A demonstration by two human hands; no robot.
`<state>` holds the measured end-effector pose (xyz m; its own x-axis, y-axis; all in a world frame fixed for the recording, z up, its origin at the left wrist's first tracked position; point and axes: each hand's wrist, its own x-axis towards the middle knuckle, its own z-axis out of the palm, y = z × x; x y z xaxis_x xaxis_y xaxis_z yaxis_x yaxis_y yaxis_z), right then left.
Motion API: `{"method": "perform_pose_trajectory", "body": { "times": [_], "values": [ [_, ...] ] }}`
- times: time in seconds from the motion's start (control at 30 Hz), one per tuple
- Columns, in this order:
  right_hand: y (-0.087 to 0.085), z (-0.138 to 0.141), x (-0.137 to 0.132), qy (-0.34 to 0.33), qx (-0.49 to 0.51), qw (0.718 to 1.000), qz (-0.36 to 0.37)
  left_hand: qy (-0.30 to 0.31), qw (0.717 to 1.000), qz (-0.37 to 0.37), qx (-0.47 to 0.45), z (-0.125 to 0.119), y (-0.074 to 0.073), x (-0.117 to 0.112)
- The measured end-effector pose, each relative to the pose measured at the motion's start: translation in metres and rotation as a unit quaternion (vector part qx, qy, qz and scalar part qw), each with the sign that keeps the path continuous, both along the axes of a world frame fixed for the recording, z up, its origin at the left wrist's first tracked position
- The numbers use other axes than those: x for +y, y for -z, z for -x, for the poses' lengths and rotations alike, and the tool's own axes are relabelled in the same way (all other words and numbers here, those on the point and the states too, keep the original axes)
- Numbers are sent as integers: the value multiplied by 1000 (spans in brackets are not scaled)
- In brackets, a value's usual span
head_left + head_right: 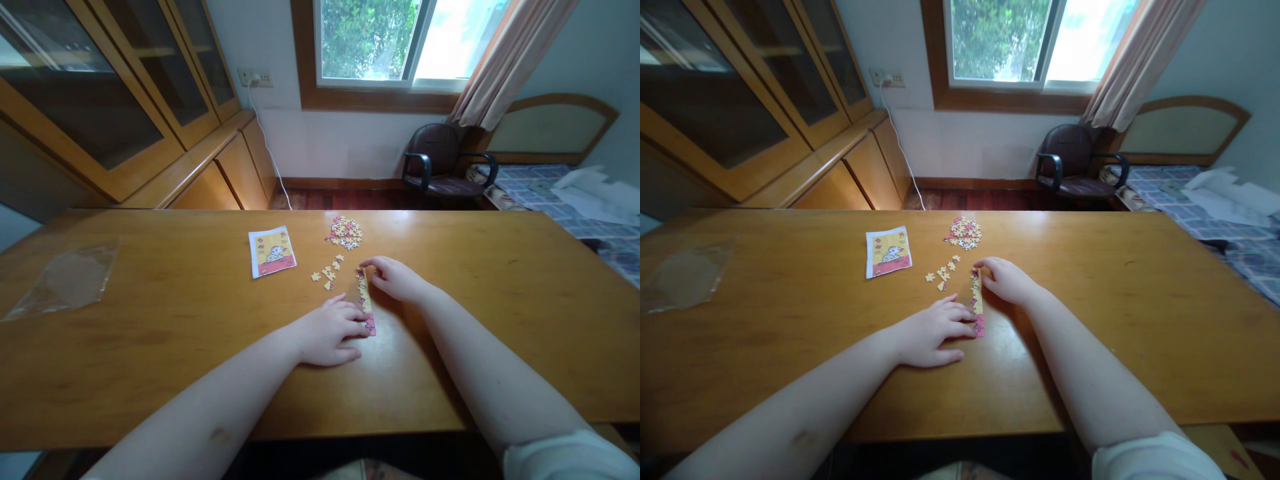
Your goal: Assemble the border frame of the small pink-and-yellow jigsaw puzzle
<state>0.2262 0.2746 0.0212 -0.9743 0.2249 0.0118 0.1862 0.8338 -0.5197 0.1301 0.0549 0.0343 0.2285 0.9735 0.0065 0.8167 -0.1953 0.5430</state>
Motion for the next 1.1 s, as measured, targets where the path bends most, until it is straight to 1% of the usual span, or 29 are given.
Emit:
{"method": "perform_pose_trajectory", "body": {
  "times": [0.1, 0.17, 0.27, 0.33, 0.4, 0.47, 0.53, 0.57, 0.6, 0.63, 0.67, 0.7, 0.73, 0.77, 0.8, 0.83, 0.87, 0.9, 0.93, 0.97, 1.0, 1.03, 1.07, 1.1],
  "values": [
    [4, 0, 3, 21, 17, 1000, -9, -10, 999, -6, -32, 1, -2, 0],
    [6, 1, 7, 41, 35, 998, -16, -26, 998, -25, -49, 2, -3, 1],
    [11, 1, 15, 69, 63, 995, -29, -72, 993, -70, -63, 9, 0, 4],
    [15, 2, 21, 82, 78, 993, -36, -121, 983, -120, -74, 16, 4, 5],
    [20, 2, 27, 96, 95, 990, -33, -188, 957, -203, -90, 24, 8, 2],
    [24, 3, 33, 123, 116, 986, -15, -253, 907, -319, -108, 30, 6, -5],
    [28, 5, 37, 164, 135, 977, 16, -298, 849, -421, -117, 33, -5, -14],
    [30, 6, 38, 184, 141, 972, 35, -310, 825, -456, -120, 34, -15, -17],
    [31, 7, 40, 202, 145, 967, 53, -323, 813, -469, -116, 35, -26, -19],
    [31, 8, 40, 214, 148, 963, 69, -341, 811, -465, -100, 37, -37, -20],
    [32, 9, 41, 221, 150, 960, 80, -372, 815, -438, -77, 41, -46, -18],
    [32, 11, 41, 225, 150, 959, 86, -399, 818, -409, -65, 46, -53, -14],
    [32, 12, 41, 226, 149, 958, 89, -427, 815, -383, -76, 53, -56, -9],
    [32, 12, 40, 226, 147, 959, 90, -456, 806, -364, -104, 61, -55, -3],
    [32, 13, 40, 226, 143, 959, 91, -487, 784, -360, -134, 69, -48, 4],
    [32, 14, 40, 226, 138, 960, 90, -512, 760, -370, -156, 77, -39, 9],
    [32, 14, 40, 226, 133, 961, 90, -530, 742, -376, -166, 85, -26, 14],
    [31, 14, 40, 225, 131, 961, 89, -542, 734, -375, -163, 91, -13, 17],
    [31, 15, 40, 224, 131, 962, 88, -547, 740, -362, -149, 95, -1, 19],
    [31, 15, 40, 223, 131, 962, 87, -527, 773, -330, -127, 98, 10, 20],
    [31, 15, 40, 221, 131, 962, 87, -489, 815, -292, -107, 100, 18, 20],
    [31, 15, 40, 220, 130, 963, 86, -448, 851, -255, -94, 101, 24, 20],
    [31, 16, 40, 219, 129, 963, 86, -416, 877, -225, -85, 102, 26, 19],
    [31, 16, 40, 218, 125, 964, 86, -392, 894, -200, -79, 102, 27, 19]
  ]
}}
